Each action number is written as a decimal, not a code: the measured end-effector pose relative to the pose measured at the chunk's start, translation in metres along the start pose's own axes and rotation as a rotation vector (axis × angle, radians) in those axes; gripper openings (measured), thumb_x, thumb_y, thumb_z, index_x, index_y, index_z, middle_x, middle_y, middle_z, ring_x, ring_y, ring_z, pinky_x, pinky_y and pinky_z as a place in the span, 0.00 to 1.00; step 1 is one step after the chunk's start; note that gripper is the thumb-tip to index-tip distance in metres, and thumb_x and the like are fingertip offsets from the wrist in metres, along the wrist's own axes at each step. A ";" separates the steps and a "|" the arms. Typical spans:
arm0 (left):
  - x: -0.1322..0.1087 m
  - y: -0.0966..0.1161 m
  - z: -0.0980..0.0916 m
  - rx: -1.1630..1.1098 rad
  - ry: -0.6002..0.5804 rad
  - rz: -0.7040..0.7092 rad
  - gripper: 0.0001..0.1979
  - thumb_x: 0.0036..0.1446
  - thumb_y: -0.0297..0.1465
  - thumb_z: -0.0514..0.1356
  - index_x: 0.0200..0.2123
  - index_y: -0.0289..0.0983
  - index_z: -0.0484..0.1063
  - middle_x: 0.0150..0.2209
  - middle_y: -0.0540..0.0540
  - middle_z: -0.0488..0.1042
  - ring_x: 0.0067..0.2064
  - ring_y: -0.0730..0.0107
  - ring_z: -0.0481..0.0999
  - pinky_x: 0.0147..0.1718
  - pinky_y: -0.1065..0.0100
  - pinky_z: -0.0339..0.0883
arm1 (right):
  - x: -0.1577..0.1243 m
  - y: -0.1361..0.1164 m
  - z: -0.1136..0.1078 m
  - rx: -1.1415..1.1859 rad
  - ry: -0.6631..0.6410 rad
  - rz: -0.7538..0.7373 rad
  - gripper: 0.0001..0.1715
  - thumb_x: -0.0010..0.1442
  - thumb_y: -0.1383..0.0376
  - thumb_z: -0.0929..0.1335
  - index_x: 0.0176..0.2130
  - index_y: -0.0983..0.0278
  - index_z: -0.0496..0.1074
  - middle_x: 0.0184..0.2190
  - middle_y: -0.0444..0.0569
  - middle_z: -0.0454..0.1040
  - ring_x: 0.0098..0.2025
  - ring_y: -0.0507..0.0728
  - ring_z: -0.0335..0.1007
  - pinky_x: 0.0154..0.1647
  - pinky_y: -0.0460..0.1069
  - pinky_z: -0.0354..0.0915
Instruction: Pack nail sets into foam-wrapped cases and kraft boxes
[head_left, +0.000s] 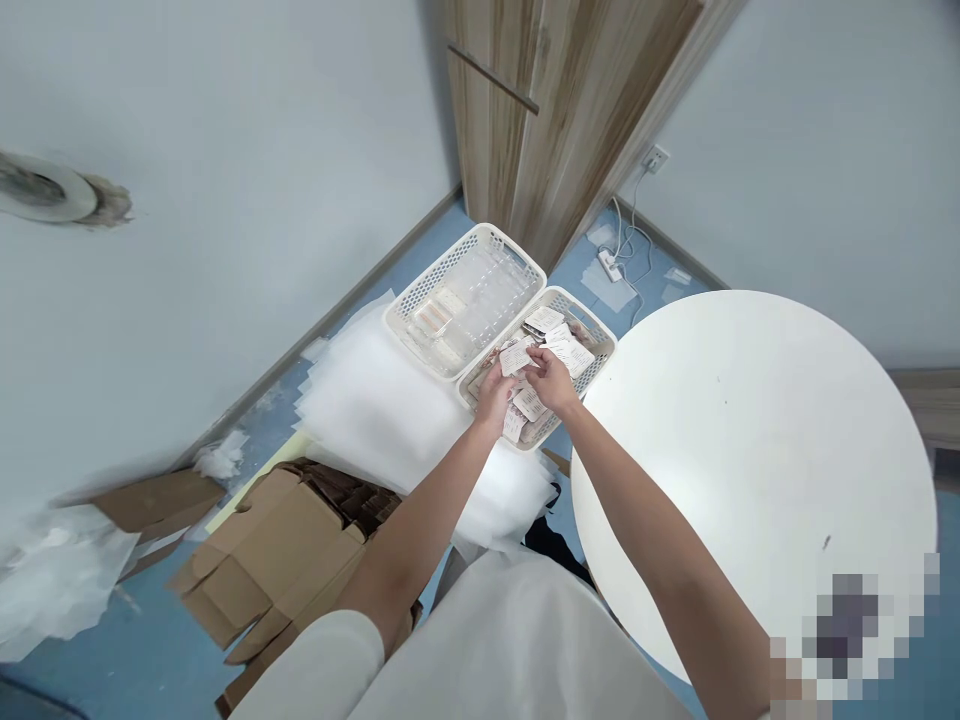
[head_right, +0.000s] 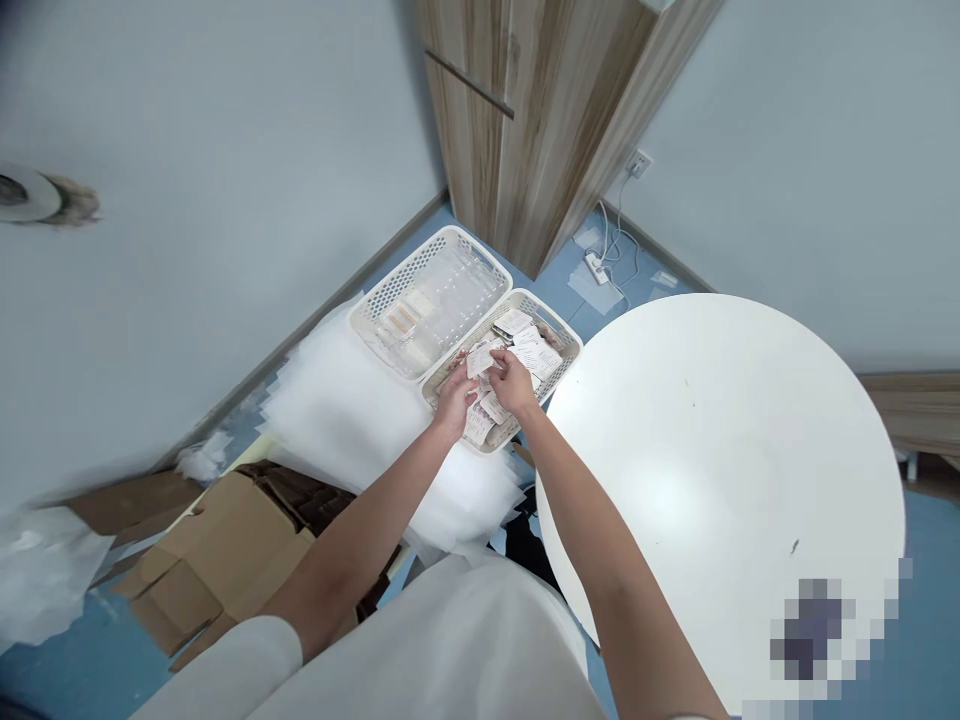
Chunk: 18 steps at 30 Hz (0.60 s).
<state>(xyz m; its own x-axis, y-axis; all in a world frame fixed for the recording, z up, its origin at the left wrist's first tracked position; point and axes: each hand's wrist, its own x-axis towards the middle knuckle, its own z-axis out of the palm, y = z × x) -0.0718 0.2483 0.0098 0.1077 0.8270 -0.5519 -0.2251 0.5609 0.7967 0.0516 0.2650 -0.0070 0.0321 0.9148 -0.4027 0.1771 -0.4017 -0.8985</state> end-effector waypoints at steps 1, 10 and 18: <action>-0.003 0.000 0.002 -0.008 0.010 0.008 0.24 0.49 0.29 0.53 0.52 0.43 0.65 0.47 0.49 0.72 0.48 0.65 0.69 0.41 0.68 0.64 | -0.006 -0.003 -0.002 -0.013 0.001 -0.017 0.26 0.47 0.69 0.65 0.48 0.59 0.63 0.50 0.50 0.68 0.45 0.55 0.70 0.47 0.53 0.66; -0.052 -0.004 0.040 0.032 0.012 -0.036 0.29 0.45 0.40 0.63 0.50 0.35 0.64 0.51 0.38 0.68 0.51 0.59 0.68 0.44 0.64 0.64 | -0.110 -0.033 -0.035 -0.120 0.137 -0.255 0.24 0.52 0.67 0.63 0.50 0.57 0.65 0.51 0.46 0.68 0.51 0.56 0.66 0.49 0.54 0.64; -0.127 -0.026 0.088 0.050 -0.473 -0.204 0.25 0.49 0.46 0.58 0.44 0.34 0.70 0.43 0.37 0.74 0.40 0.63 0.75 0.42 0.63 0.64 | -0.222 -0.016 -0.102 -0.187 0.387 -0.331 0.25 0.52 0.62 0.65 0.51 0.56 0.63 0.55 0.50 0.63 0.55 0.60 0.59 0.50 0.57 0.61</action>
<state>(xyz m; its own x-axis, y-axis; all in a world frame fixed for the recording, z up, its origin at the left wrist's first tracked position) 0.0053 0.1323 0.0809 0.5732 0.6211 -0.5345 -0.1089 0.7042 0.7016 0.1422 0.0729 0.1150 0.2983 0.9542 0.0218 0.4100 -0.1075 -0.9057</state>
